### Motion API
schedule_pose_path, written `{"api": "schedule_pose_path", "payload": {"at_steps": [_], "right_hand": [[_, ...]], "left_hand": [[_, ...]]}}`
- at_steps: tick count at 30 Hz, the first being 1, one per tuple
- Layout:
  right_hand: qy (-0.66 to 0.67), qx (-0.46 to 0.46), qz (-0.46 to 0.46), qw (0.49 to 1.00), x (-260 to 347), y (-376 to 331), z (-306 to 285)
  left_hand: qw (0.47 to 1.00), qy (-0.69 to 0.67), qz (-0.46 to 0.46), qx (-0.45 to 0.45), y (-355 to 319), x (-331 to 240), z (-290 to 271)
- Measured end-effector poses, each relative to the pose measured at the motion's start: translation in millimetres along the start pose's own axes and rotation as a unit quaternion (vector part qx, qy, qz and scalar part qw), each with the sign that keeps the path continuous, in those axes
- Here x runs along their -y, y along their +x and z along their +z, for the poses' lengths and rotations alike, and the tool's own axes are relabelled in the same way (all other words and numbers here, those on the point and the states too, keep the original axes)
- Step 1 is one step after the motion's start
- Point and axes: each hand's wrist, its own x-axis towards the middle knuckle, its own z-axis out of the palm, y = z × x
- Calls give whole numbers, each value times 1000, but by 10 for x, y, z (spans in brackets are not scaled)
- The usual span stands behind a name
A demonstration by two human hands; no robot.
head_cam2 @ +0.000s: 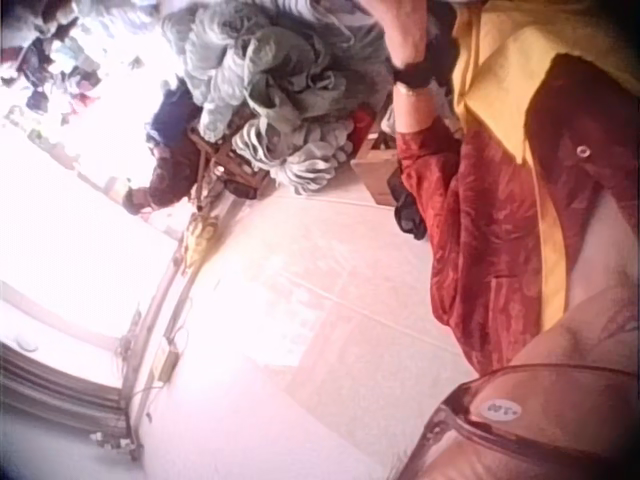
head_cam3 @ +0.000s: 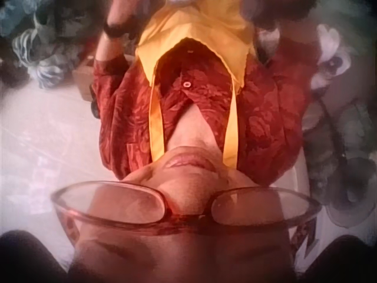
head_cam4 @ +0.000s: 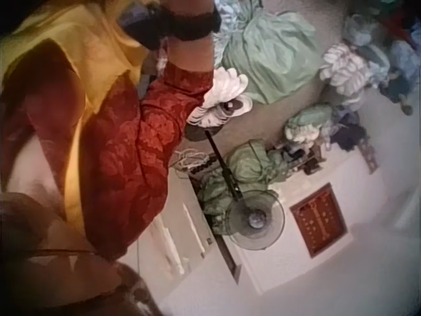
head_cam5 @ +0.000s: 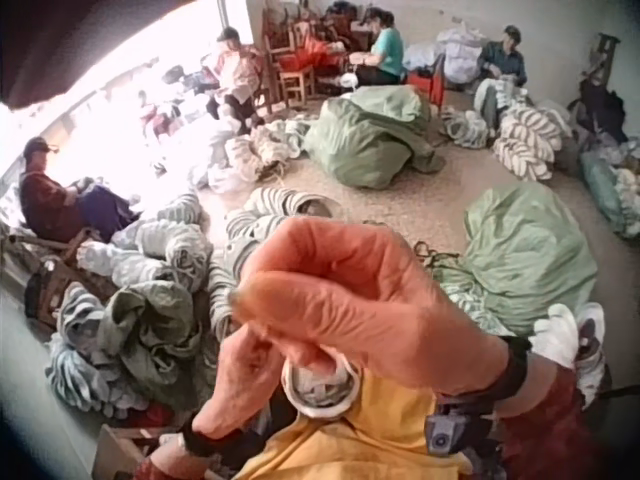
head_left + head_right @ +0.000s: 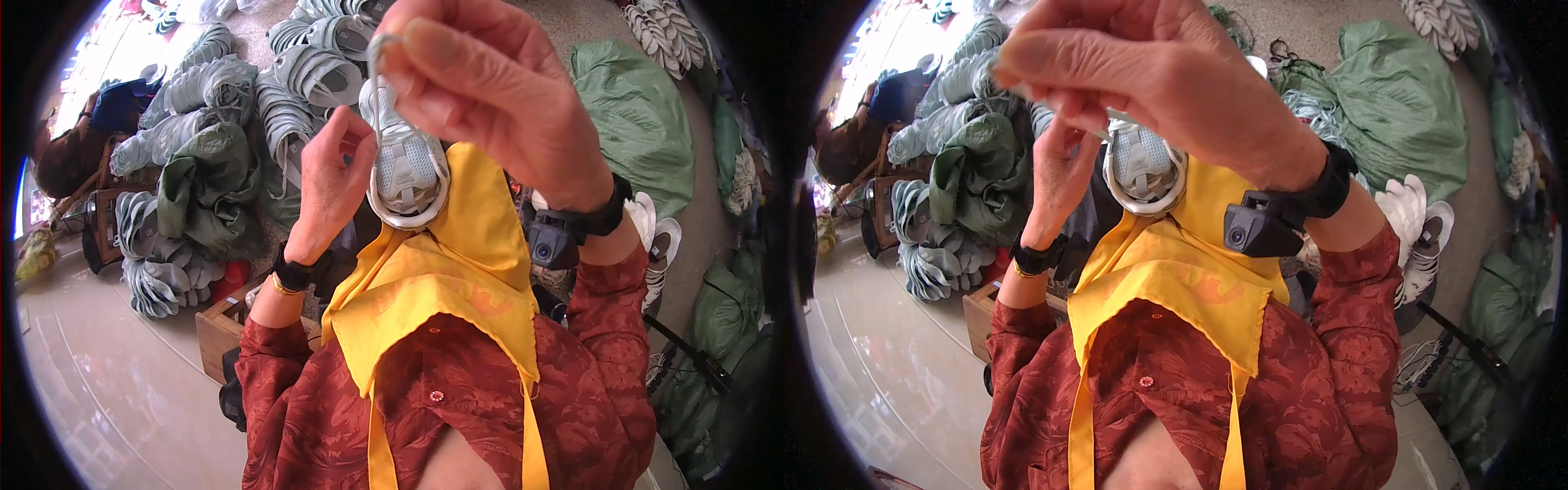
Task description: The person sits on the floor and laces a white sneaker held on their lap. They repeatedly thread the laces through the eyelets, pull them tight, and adjust the fit, working on one shoe at a time.
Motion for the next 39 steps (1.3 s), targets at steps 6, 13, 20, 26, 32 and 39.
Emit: {"api": "schedule_pose_path", "payload": {"at_steps": [6,13,20,26,32,39], "right_hand": [[29,-95,31,995,145,-77,15],[63,-42,13,997,99,-92,52],[52,-22,14,998,41,-55,20],[-32,-124,0,992,50,-149,11],[-49,-213,33,975,329,-729,-417],[-135,-463,161,861,554,-2464,-1481]], "left_hand": [[998,-6,-54,38,-150,-13,-116],[998,-48,-18,31,-148,-159,-32],[989,-108,-9,101,116,-206,-36],[962,-189,-21,197,128,41,-23],[956,-255,-95,112,3,236,-192],[963,-119,-235,-51,-252,450,-1200]]}}
